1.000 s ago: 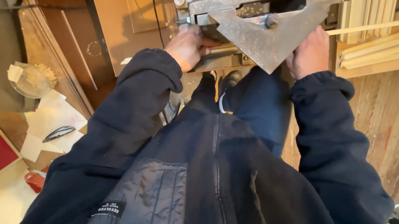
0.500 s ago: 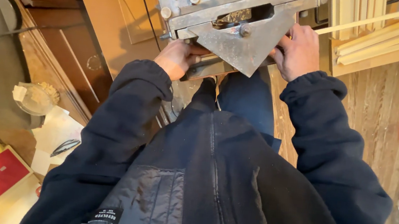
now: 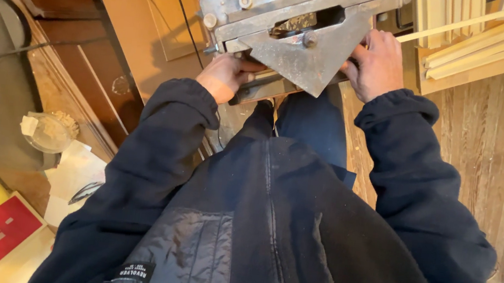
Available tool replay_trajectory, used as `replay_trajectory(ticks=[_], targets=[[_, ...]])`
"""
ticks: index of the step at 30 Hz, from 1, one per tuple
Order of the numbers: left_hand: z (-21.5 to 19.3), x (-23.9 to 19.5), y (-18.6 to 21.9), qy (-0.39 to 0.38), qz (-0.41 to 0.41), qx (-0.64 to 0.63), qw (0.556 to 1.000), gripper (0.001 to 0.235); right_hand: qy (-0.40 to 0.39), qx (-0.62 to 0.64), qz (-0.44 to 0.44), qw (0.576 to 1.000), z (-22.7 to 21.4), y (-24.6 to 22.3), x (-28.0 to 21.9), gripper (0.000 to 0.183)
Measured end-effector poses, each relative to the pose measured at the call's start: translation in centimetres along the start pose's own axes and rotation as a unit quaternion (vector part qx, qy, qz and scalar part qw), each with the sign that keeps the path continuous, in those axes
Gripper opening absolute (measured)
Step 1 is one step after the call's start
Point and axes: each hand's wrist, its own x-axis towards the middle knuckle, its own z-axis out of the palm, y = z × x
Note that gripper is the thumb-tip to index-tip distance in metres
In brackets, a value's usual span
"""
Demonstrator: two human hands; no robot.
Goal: Cutting wooden mouldings for frames using a manual foot-operated mitre guillotine.
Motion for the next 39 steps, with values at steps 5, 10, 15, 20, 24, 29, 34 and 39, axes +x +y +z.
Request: replay_trajectory(ticks=[5, 10, 15, 20, 24, 29, 34, 39], targets=[[0.1, 0.1, -0.3, 0.014, 0.038, 0.002, 0.999, 0.033, 0.006, 0.004, 0.001, 1.000, -0.3, -0.4, 0.1, 0.022], [0.9, 0.4, -1.6, 0.044, 0.080, 0.047, 0.995, 0.033, 0.011, 0.002, -0.001, 1.000, 0.0, -0.4, -0.2, 0.019], [1.1, 0.4, -1.9, 0.041, 0.057, 0.032, 0.997, 0.032, 0.011, 0.001, 0.005, 1.000, 0.0, -0.4, -0.1, 0.021], [0.9, 0.5, -1.8, 0.034, 0.063, 0.024, 0.997, 0.031, -0.003, 0.007, 0.024, 1.000, 0.2, -0.1, -0.2, 0.021], [0.9, 0.4, -1.6, 0.038, 0.051, 0.049, 0.997, 0.032, 0.005, 0.005, 0.002, 1.000, -0.1, -0.4, -0.1, 0.019], [0.9, 0.4, -1.8, 0.028, 0.036, 0.037, 0.998, 0.032, 0.008, -0.004, -0.002, 1.000, -0.2, -0.5, -0.2, 0.018], [1.1, 0.7, -2.3, 0.041, 0.073, 0.044, 0.996, 0.031, 0.010, -0.015, 0.005, 1.000, 0.7, 0.2, -0.6, 0.016], [1.2, 0.8, -2.9, 0.037, 0.065, 0.020, 0.997, 0.032, 0.017, -0.017, 0.001, 1.000, 0.3, -0.2, -0.5, 0.018]])
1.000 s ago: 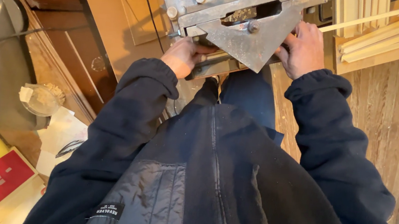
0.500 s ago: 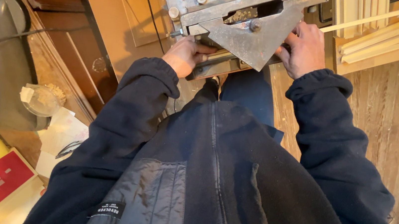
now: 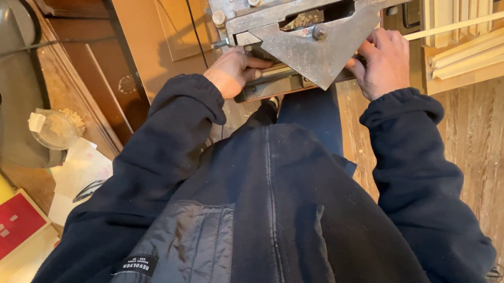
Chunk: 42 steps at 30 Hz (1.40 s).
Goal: Cutting wooden mouldings for frames using a manual foot-operated mitre guillotine.
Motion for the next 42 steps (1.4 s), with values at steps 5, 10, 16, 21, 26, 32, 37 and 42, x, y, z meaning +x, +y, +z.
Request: replay_trajectory(ticks=[5, 10, 16, 21, 26, 32, 37, 42], targets=[[-0.1, 0.0, 0.0, -0.002, 0.009, 0.009, 1.000, 0.032, -0.005, 0.005, 0.009, 1.000, 0.2, 0.1, -0.1, 0.019], [-0.3, -0.2, 0.9, -0.007, -0.031, 0.024, 0.999, 0.032, 0.003, 0.008, 0.008, 1.000, 0.4, 0.1, -0.3, 0.020], [-0.1, -0.3, 0.5, 0.011, -0.001, 0.026, 1.000, 0.031, -0.003, 0.013, 0.013, 1.000, 0.5, 0.3, -0.3, 0.021], [-0.2, 0.0, 0.6, -0.004, -0.014, 0.009, 1.000, 0.031, 0.001, -0.003, 0.001, 1.000, 0.6, 0.6, -0.5, 0.023], [-0.8, -0.1, 1.5, -0.014, -0.013, -0.018, 1.000, 0.029, 0.021, 0.006, -0.017, 1.000, 0.4, 0.7, -0.5, 0.025], [-1.1, -0.1, 2.3, -0.043, -0.072, -0.028, 0.996, 0.030, 0.043, 0.013, -0.035, 0.998, 0.6, 0.9, -0.4, 0.027], [-0.8, -0.2, 1.9, -0.036, -0.078, -0.053, 0.995, 0.031, 0.056, 0.036, -0.047, 0.997, 0.3, 0.8, -0.3, 0.023], [-1.0, -0.1, 2.3, -0.052, -0.101, -0.030, 0.993, 0.031, 0.049, 0.039, -0.033, 0.997, 0.4, 0.8, -0.3, 0.025]])
